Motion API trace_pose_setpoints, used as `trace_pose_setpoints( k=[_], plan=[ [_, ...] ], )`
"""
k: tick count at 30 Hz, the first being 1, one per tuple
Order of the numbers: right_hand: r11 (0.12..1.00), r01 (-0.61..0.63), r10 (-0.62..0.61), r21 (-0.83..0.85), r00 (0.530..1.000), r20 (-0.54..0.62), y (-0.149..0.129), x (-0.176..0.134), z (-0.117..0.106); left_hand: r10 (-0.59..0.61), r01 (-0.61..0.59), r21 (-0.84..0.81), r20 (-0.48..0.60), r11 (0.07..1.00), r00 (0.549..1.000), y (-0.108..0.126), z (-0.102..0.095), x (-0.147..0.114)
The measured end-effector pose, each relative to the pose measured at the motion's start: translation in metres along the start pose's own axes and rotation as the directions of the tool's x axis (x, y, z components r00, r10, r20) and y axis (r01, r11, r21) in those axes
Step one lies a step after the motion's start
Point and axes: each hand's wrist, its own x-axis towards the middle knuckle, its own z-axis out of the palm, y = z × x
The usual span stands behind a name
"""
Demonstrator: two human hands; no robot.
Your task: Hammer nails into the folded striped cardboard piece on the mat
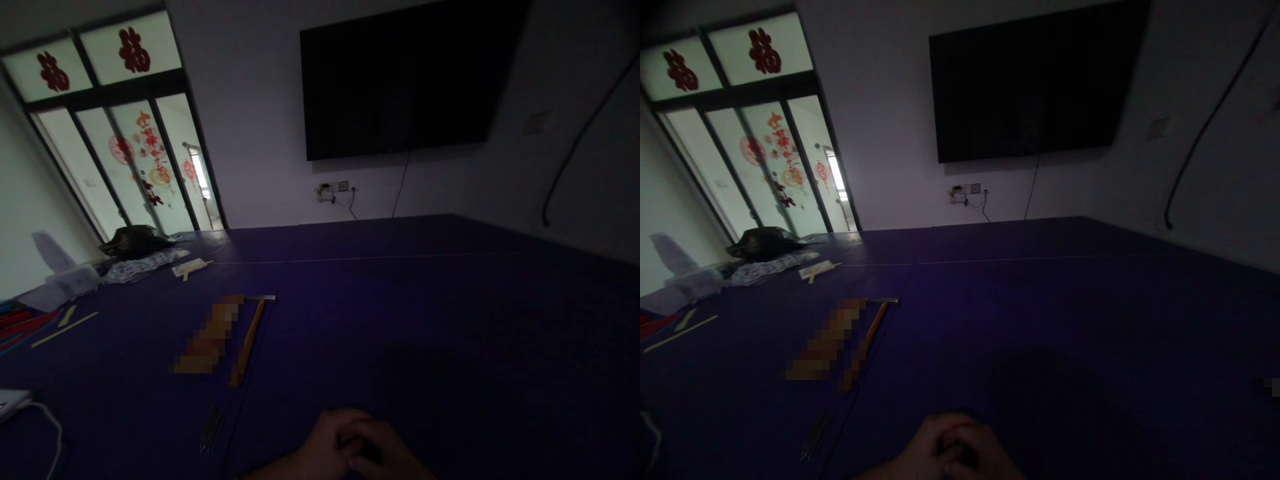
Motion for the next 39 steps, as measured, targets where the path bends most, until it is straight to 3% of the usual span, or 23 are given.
trace_pose_setpoints(
  k=[13,19,30,39],
  plan=[
    [0.998,0.050,-0.050,-0.025,0.999,0.001,0.001,0.002,0.000,0.006,-0.005,0.019,-0.016,1.000,1.000,-0.001,0.000,0.001],
    [1.000,0.005,-0.006,-0.028,1.000,-0.018,0.009,0.001,0.003,-0.013,0.012,0.031,0.004,0.999,1.000,-0.001,-0.001,0.001],
    [0.999,-0.021,0.020,-0.040,1.000,-0.011,-0.003,0.000,-0.001,-0.006,0.008,0.035,-0.046,0.999,0.999,-0.003,0.001,0.001],
    [0.999,0.007,-0.007,-0.032,1.000,-0.006,0.001,0.000,0.000,-0.033,0.034,0.005,-0.040,0.999,0.999,-0.005,0.001,0.001]
  ],
)
